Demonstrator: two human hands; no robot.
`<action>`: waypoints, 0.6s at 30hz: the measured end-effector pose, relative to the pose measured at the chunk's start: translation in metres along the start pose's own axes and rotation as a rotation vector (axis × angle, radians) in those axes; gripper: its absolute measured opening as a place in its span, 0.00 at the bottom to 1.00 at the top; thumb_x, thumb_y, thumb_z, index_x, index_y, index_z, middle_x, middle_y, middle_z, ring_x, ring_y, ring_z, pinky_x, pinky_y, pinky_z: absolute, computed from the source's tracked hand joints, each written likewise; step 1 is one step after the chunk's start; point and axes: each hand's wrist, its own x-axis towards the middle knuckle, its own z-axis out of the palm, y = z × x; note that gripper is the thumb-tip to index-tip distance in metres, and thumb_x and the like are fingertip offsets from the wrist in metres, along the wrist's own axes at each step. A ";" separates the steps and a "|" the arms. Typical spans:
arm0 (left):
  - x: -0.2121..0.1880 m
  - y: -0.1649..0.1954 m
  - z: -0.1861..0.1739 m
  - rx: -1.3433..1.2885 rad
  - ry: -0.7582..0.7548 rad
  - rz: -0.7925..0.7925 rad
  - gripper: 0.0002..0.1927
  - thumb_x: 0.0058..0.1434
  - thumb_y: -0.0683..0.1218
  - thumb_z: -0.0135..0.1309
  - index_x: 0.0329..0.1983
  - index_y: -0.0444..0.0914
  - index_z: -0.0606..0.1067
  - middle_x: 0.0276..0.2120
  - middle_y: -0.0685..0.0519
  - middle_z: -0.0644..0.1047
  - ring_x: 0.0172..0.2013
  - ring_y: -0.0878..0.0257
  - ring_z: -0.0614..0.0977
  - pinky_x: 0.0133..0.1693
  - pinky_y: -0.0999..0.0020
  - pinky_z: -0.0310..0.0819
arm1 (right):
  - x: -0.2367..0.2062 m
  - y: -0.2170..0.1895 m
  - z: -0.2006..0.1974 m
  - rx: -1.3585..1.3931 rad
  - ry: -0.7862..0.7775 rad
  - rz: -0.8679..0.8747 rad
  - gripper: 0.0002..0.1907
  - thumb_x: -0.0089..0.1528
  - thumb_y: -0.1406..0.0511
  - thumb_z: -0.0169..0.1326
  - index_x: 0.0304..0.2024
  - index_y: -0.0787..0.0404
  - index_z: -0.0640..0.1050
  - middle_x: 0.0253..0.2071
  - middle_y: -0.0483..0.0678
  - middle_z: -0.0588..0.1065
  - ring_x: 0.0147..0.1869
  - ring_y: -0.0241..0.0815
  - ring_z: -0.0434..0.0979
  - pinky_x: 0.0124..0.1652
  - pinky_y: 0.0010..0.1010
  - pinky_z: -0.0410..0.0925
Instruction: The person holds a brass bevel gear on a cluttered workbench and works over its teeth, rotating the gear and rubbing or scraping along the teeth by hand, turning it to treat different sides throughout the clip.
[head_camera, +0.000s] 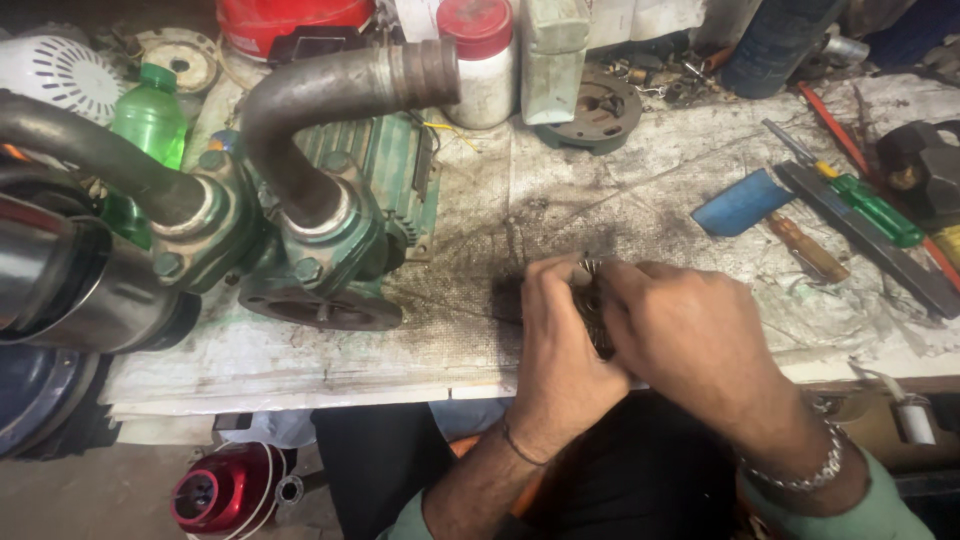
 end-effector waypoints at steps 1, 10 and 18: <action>0.000 0.000 0.000 0.001 0.011 0.007 0.43 0.44 0.41 0.70 0.60 0.30 0.59 0.57 0.38 0.65 0.60 0.43 0.70 0.62 0.51 0.66 | 0.000 0.000 0.000 -0.005 0.007 -0.015 0.08 0.58 0.62 0.56 0.33 0.61 0.78 0.24 0.53 0.78 0.24 0.57 0.80 0.25 0.46 0.72; 0.000 -0.001 0.001 -0.006 0.025 0.008 0.39 0.48 0.42 0.69 0.59 0.30 0.60 0.56 0.38 0.66 0.60 0.44 0.71 0.63 0.52 0.67 | 0.009 -0.005 -0.009 -0.049 -0.112 -0.023 0.07 0.56 0.63 0.56 0.35 0.58 0.78 0.24 0.52 0.79 0.25 0.57 0.80 0.25 0.47 0.72; -0.001 -0.003 0.002 -0.001 0.008 -0.038 0.38 0.48 0.41 0.69 0.58 0.30 0.60 0.54 0.39 0.66 0.58 0.44 0.71 0.62 0.51 0.67 | 0.009 -0.004 -0.010 -0.043 -0.051 -0.073 0.07 0.56 0.63 0.56 0.34 0.60 0.77 0.23 0.53 0.78 0.24 0.56 0.80 0.24 0.45 0.72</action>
